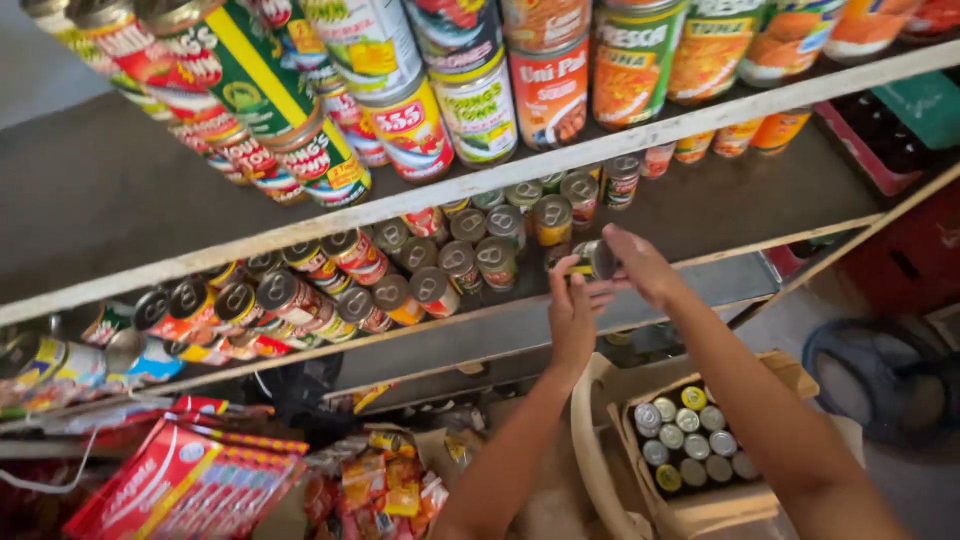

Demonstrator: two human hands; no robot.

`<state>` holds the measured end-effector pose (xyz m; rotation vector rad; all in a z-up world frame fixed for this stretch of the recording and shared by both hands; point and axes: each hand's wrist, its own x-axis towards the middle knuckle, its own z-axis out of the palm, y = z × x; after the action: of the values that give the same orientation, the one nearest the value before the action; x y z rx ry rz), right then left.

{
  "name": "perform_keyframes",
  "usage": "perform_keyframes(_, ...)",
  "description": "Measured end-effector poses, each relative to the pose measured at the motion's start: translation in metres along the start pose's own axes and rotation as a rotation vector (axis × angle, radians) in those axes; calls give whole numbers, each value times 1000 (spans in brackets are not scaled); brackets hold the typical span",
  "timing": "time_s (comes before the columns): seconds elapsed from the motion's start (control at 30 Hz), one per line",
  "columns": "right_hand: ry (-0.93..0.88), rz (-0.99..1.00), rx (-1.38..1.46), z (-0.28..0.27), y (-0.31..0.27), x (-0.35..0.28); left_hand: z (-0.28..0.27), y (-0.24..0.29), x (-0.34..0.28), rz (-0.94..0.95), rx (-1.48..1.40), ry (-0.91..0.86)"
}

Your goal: Stocking canned goods onto grocery store shelves from a cardboard box.

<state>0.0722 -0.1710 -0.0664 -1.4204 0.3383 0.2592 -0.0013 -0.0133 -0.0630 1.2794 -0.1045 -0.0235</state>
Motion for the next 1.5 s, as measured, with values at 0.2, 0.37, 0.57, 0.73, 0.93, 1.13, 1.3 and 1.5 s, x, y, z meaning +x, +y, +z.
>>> perform_keyframes(0.2, -92, -160, -53, -13, 5, -15, -4, 11, -8, 19, 278, -52)
perform_keyframes(0.37, -125, -429, 39, 19, -23, -84, -19, 36, -23, 164, 221, -99)
perform_keyframes(0.57, -303, -676, 201, 101, -90, -179, -73, 120, -41, 458, -158, -227)
perform_keyframes(0.73, -506, -957, 41, 192, -124, -209, -148, 191, -38, 600, -38, -272)
perform_keyframes(0.93, -395, -1113, -56, 310, -164, -202, -236, 293, -4, 658, 68, -187)
perform_keyframes(1.13, -129, -1328, -302, 400, -189, -182, -308, 366, 28, 776, 247, -229)
perform_keyframes(1.3, 223, -1528, -673, 423, -184, -166, -343, 374, 56, 701, 634, -308)
perform_keyframes(1.5, 369, -1541, -795, 419, -176, -174, -337, 370, 65, 699, 606, -277)
